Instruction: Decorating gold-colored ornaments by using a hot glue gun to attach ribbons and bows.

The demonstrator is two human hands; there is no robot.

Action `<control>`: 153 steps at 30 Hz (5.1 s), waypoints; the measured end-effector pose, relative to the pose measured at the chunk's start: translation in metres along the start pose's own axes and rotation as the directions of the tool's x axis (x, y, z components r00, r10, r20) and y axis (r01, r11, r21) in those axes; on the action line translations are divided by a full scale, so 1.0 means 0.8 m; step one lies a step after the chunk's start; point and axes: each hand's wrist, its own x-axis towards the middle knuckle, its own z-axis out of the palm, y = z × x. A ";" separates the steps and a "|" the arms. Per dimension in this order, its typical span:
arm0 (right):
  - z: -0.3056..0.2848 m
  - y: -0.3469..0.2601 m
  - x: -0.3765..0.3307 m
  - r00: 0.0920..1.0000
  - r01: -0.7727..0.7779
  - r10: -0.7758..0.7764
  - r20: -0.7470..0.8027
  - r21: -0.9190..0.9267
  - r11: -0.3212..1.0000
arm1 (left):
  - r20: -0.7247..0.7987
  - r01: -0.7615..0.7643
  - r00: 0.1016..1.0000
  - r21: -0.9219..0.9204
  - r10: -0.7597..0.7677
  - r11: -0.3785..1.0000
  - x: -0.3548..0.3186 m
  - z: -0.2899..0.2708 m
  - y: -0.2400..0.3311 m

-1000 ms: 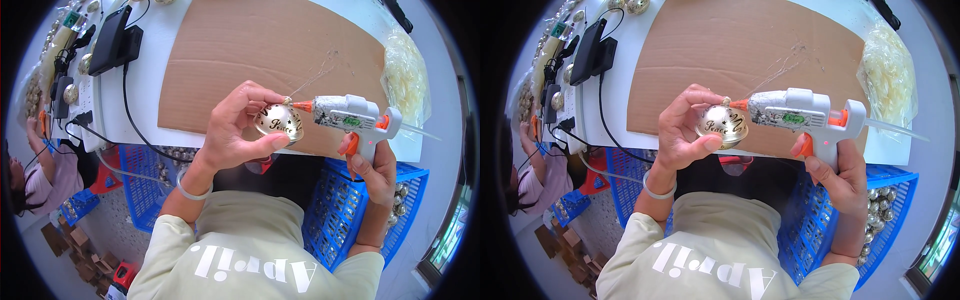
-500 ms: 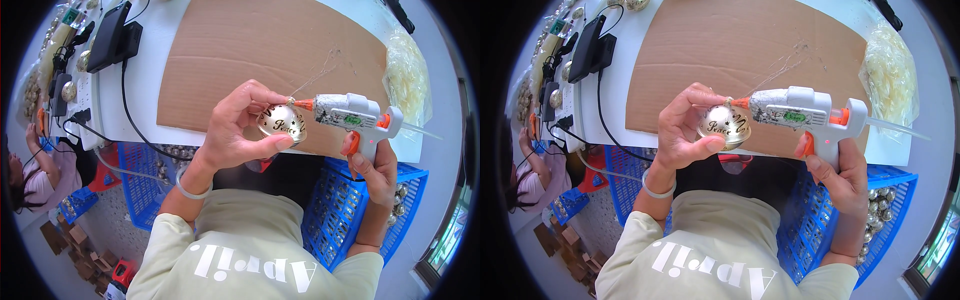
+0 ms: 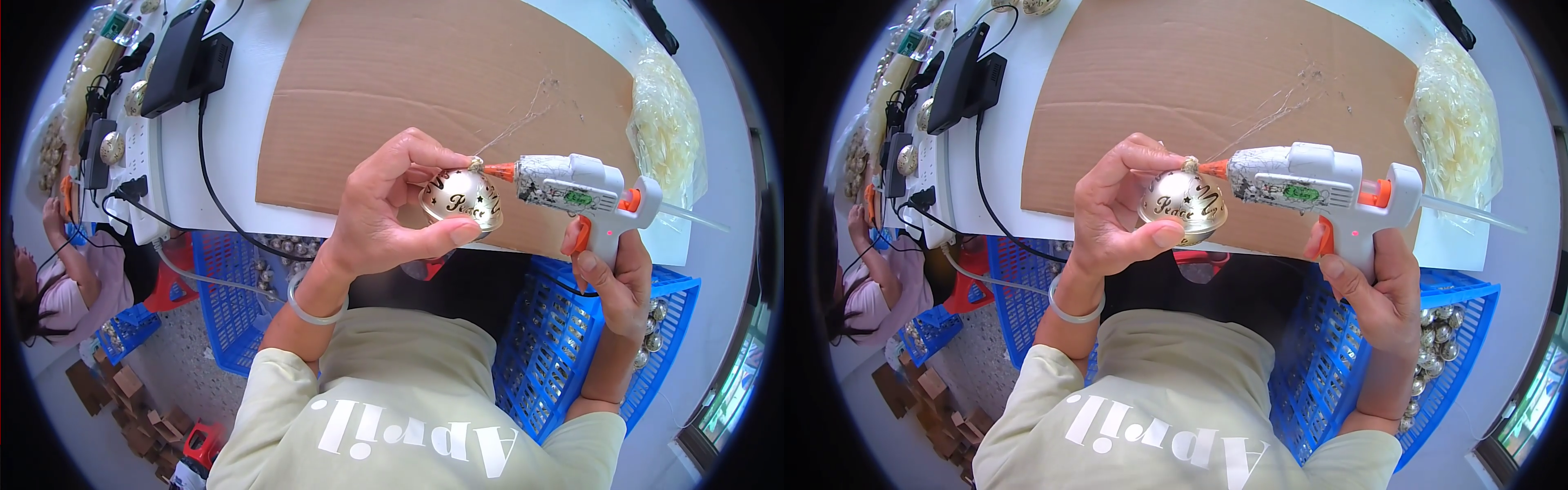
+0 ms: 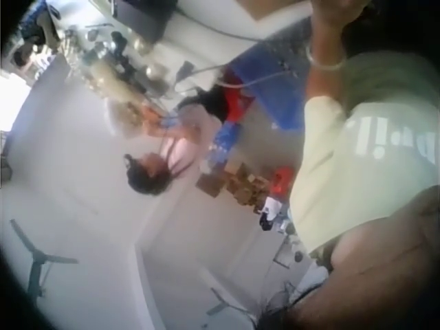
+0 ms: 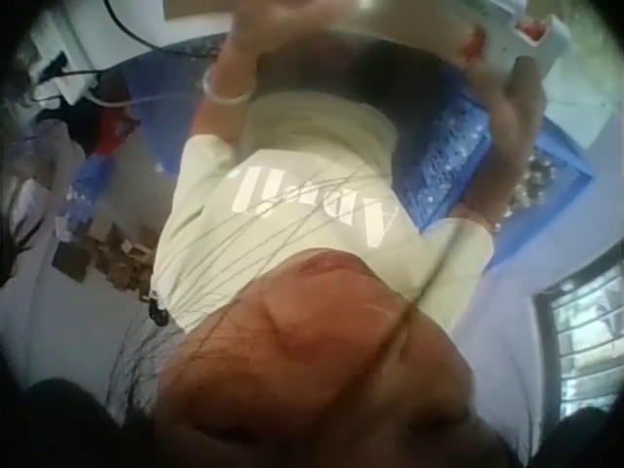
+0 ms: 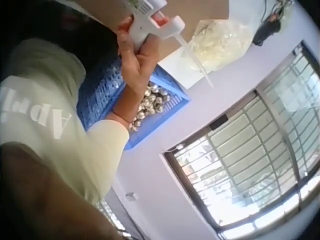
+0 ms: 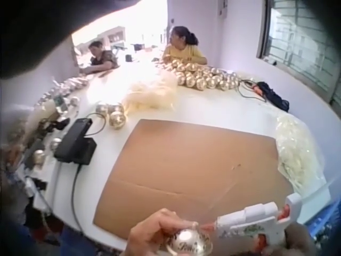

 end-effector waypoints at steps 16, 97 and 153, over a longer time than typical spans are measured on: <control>-0.002 -0.003 -0.002 1.000 0.010 -0.010 -0.019 -0.025 1.000 | 0.007 -0.005 1.000 0.019 0.005 1.000 0.000 0.001 0.000; 0.055 -0.057 0.077 0.910 -0.119 0.012 0.414 0.234 0.965 | 0.043 0.046 0.998 -0.035 -0.044 0.998 -0.005 -0.012 0.013; 0.094 -0.031 0.053 0.656 0.675 -0.714 0.244 -0.614 0.410 | 0.074 -0.021 0.997 0.057 0.017 0.998 -0.007 -0.014 0.015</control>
